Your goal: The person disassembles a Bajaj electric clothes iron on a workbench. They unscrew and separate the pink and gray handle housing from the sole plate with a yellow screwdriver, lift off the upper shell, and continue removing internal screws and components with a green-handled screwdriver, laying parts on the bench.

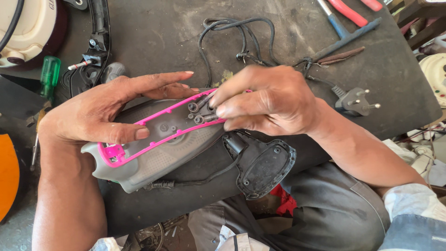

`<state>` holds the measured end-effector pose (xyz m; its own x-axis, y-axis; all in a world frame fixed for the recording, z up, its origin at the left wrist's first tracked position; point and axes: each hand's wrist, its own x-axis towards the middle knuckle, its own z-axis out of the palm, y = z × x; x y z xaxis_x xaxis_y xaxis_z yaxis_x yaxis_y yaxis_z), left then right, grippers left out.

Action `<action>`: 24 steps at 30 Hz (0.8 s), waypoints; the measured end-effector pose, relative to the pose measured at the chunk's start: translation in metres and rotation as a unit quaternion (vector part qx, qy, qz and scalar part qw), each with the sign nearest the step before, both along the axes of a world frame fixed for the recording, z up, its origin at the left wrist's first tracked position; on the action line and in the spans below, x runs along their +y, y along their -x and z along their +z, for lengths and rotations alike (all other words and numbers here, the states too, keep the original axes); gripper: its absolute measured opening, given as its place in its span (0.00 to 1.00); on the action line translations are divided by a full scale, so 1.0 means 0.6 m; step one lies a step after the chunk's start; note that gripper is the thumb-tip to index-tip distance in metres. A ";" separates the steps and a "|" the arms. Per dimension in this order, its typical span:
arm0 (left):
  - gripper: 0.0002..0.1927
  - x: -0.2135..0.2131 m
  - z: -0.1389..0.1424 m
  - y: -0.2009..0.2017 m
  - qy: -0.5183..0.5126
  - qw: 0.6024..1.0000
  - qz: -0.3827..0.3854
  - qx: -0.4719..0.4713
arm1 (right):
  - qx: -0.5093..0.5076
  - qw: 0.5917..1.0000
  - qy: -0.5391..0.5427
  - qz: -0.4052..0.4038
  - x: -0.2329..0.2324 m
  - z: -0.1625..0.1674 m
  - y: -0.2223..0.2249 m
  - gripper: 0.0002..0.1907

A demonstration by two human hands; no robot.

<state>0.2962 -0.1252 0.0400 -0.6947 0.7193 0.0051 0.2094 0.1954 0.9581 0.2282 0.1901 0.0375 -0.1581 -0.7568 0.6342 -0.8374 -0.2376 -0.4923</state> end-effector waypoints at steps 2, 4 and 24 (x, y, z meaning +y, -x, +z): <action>0.49 -0.010 -0.001 0.001 -0.005 1.000 0.001 -0.003 | 0.048 0.998 0.021 -0.042 -0.008 -0.006 -0.001 0.17; 0.49 -0.018 -0.002 0.003 -0.003 1.000 0.001 -0.001 | 0.040 0.998 -0.015 -0.053 -0.013 -0.012 -0.002 0.19; 0.49 -0.015 -0.014 0.028 0.002 1.000 -0.007 0.005 | 0.007 0.999 -0.047 -0.006 0.000 -0.023 0.027 0.19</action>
<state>0.2793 -0.1339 0.0314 -0.6851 0.7284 0.0093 0.2221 0.1967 0.9550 0.2118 0.1901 0.0236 -0.1595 -0.8115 0.5621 -0.8472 -0.1798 -0.5000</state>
